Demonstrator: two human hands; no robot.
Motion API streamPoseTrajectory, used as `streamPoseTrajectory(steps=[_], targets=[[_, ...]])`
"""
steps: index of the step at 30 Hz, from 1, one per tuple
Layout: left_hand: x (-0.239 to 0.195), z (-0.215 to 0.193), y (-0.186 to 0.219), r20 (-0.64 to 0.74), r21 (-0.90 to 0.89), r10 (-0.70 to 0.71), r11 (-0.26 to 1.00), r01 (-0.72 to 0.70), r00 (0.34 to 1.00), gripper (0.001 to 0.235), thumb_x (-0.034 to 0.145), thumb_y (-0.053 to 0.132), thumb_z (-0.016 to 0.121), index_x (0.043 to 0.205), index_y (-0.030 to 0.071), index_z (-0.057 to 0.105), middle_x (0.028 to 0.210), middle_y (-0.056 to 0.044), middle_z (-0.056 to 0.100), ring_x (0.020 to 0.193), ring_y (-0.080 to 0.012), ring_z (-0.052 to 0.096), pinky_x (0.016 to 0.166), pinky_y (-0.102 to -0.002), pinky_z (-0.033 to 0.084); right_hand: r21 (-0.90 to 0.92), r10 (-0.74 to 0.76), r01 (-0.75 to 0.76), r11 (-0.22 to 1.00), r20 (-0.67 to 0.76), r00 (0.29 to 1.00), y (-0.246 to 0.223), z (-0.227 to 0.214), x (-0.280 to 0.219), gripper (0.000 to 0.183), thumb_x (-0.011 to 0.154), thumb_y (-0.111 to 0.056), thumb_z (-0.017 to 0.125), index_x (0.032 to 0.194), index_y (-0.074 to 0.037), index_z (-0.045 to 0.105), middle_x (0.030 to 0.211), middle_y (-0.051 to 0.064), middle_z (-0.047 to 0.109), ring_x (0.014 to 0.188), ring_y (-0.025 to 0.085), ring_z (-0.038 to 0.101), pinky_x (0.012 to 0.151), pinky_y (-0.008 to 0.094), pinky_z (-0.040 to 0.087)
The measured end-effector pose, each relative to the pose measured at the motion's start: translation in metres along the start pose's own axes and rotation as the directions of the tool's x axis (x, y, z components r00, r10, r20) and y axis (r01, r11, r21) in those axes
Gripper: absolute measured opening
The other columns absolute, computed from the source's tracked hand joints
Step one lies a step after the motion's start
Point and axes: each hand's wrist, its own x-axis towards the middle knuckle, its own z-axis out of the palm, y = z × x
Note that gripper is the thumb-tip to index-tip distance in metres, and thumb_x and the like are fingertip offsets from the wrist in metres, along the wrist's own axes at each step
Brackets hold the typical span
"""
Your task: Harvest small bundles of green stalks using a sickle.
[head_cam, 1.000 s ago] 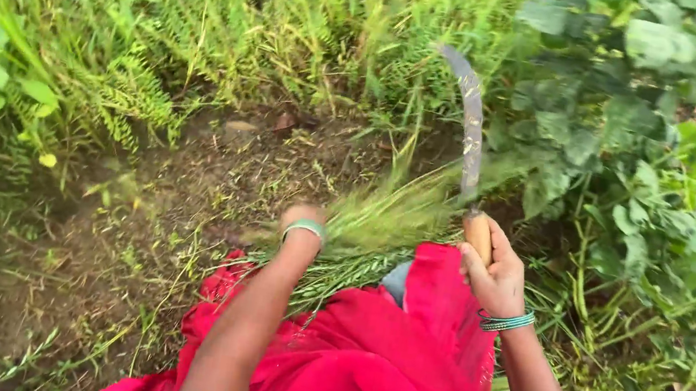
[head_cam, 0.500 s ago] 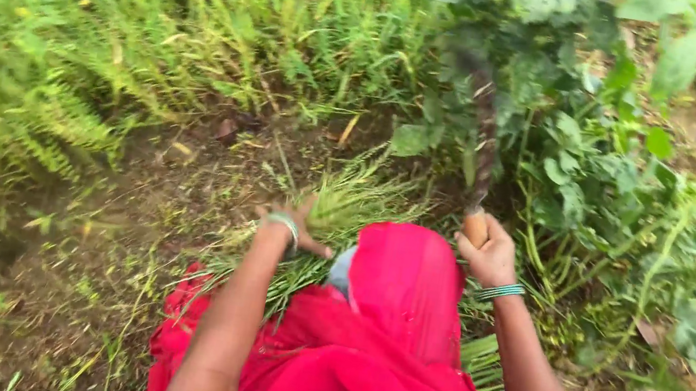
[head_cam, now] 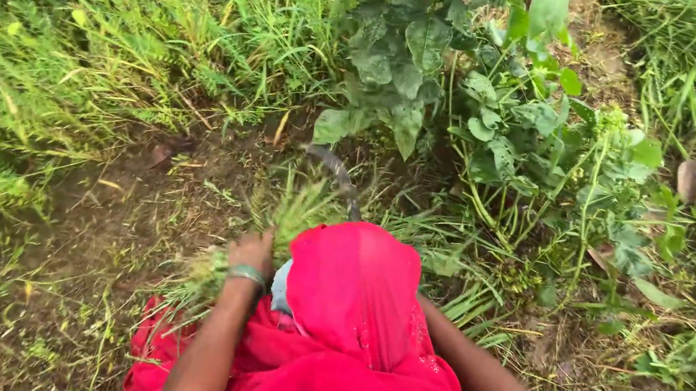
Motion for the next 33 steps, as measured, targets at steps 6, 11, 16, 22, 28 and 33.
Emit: streamPoseTrajectory(steps=[6, 11, 16, 22, 28, 33], targets=[[-0.015, -0.018, -0.019, -0.034, -0.117, 0.003, 0.993, -0.007, 0.999, 0.071, 0.082, 0.032, 0.078, 0.147, 0.027, 0.05, 0.115, -0.015, 0.073, 0.108, -0.0347, 0.07, 0.095, -0.051, 0.053, -0.114, -0.243, 0.273, 0.955, 0.222, 0.944, -0.109, 0.061, 0.069, 0.045, 0.098, -0.018, 0.073, 0.133, -0.006, 0.048, 0.123, -0.001, 0.046, 0.112, 0.009, 0.045, 0.096, 0.03, 0.043], [-0.05, -0.183, -0.054, 0.034, -0.164, -0.146, 0.975, 0.15, 0.989, 0.089, 0.068, 0.043, 0.088, 0.146, 0.028, 0.047, 0.117, -0.015, 0.073, 0.108, -0.0359, 0.07, 0.093, -0.05, 0.056, -0.157, -0.391, 0.498, 0.853, 0.44, 0.808, -0.152, 0.064, 0.149, 0.036, 0.097, -0.012, 0.082, 0.12, -0.002, 0.056, 0.101, -0.001, 0.051, 0.093, 0.008, 0.051, 0.081, 0.027, 0.05], [-0.08, -0.267, -0.101, -0.054, -0.214, -0.216, 0.956, 0.2, 0.975, 0.095, 0.065, 0.042, 0.09, 0.147, 0.031, 0.045, 0.122, -0.014, 0.071, 0.112, -0.0369, 0.068, 0.097, -0.049, 0.054, 0.024, -0.283, 0.318, 0.948, 0.521, 0.805, -0.354, 0.138, 0.072, 0.054, 0.084, -0.014, 0.077, 0.135, -0.009, 0.061, 0.1, -0.003, 0.062, 0.085, 0.007, 0.061, 0.074, 0.027, 0.057], [-0.074, -0.202, -0.107, 0.028, -0.153, -0.217, 0.964, 0.219, 0.976, 0.118, 0.059, 0.046, 0.093, 0.157, 0.031, 0.03, 0.135, -0.015, 0.065, 0.122, -0.0359, 0.064, 0.104, -0.049, 0.051, 0.121, -0.233, 0.201, 0.972, 0.608, 0.759, -0.325, 0.143, 0.055, 0.059, 0.086, -0.014, 0.074, 0.142, -0.01, 0.053, 0.128, -0.003, 0.066, 0.107, 0.011, 0.068, 0.091, 0.027, 0.056], [-0.103, -0.135, -0.086, 0.271, -0.129, -0.32, 0.922, 0.364, 0.908, 0.145, 0.058, 0.063, 0.096, 0.163, 0.036, 0.0, 0.171, -0.015, -0.002, 0.156, -0.0403, 0.003, 0.12, -0.071, 0.008, -0.57, -0.19, 0.463, 0.679, 0.473, 0.86, -0.329, 0.117, 0.036, 0.034, 0.09, -0.027, 0.066, 0.122, -0.017, 0.061, 0.11, 0.004, 0.066, 0.095, 0.018, 0.068, 0.078, 0.034, 0.057], [-0.125, -0.129, -0.061, -0.192, -0.041, -0.078, 0.997, 0.071, 0.978, 0.114, 0.065, 0.06, 0.089, 0.158, 0.038, 0.026, 0.169, -0.015, 0.005, 0.157, -0.0405, 0.006, 0.116, -0.075, 0.013, -0.932, -0.305, 0.355, 0.077, 0.317, 0.898, -0.333, 0.111, 0.057, 0.025, 0.098, -0.038, 0.056, 0.117, -0.023, 0.062, 0.097, 0.011, 0.068, 0.084, 0.028, 0.07, 0.068, 0.043, 0.058]])
